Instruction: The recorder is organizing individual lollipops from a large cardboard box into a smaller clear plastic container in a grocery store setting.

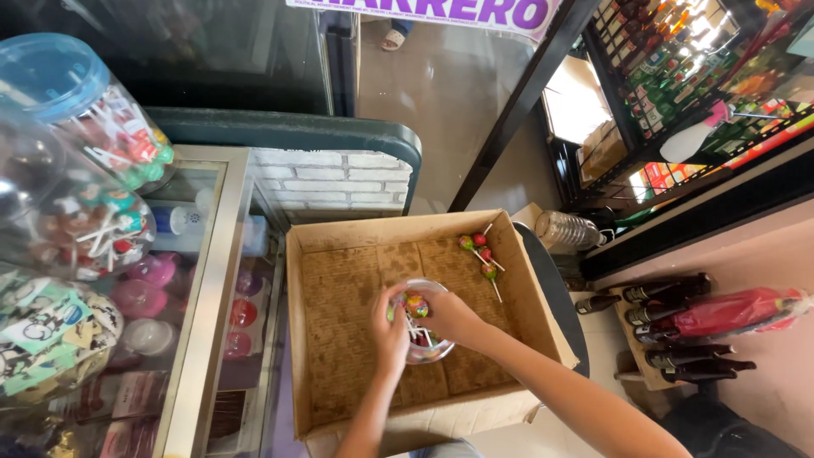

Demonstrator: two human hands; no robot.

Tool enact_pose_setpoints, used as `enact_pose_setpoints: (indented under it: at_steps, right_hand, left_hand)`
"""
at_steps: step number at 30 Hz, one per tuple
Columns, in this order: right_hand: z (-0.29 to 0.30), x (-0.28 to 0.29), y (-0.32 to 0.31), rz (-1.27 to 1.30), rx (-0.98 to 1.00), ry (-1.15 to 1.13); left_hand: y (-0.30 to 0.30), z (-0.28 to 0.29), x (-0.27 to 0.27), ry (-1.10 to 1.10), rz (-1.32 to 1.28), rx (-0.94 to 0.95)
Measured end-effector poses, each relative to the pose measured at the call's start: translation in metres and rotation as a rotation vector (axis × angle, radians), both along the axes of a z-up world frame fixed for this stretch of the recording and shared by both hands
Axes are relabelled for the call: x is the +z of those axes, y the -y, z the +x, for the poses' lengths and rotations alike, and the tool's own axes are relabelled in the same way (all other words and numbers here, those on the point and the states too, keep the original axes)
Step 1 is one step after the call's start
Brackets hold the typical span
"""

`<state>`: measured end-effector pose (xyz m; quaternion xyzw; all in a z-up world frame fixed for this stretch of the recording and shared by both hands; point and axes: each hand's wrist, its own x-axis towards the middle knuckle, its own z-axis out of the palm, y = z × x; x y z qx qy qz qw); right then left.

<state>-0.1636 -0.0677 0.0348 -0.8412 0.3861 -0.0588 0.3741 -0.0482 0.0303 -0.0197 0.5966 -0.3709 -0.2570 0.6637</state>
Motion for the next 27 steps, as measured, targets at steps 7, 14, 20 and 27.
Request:
enact_pose_setpoints:
  at_steps: [7,14,20,27]
  right_hand:
    - [0.035,-0.061,0.016,-0.064,0.108,-0.407]
    - [0.07,-0.083,0.027,0.071,0.091,-0.697]
    - [0.065,-0.093,0.031,0.15,-0.03,-0.753]
    - [0.046,-0.126,0.041,0.009,0.129,-0.548]
  left_hand:
    - [-0.013,-0.023,-0.003,0.038,0.039,0.294]
    - [-0.016,-0.022,0.001,0.051,0.082,0.254]
    - [-0.017,-0.021,-0.003,0.081,0.095,0.247]
    - [-0.015,-0.023,-0.008,0.09,0.087,0.252]
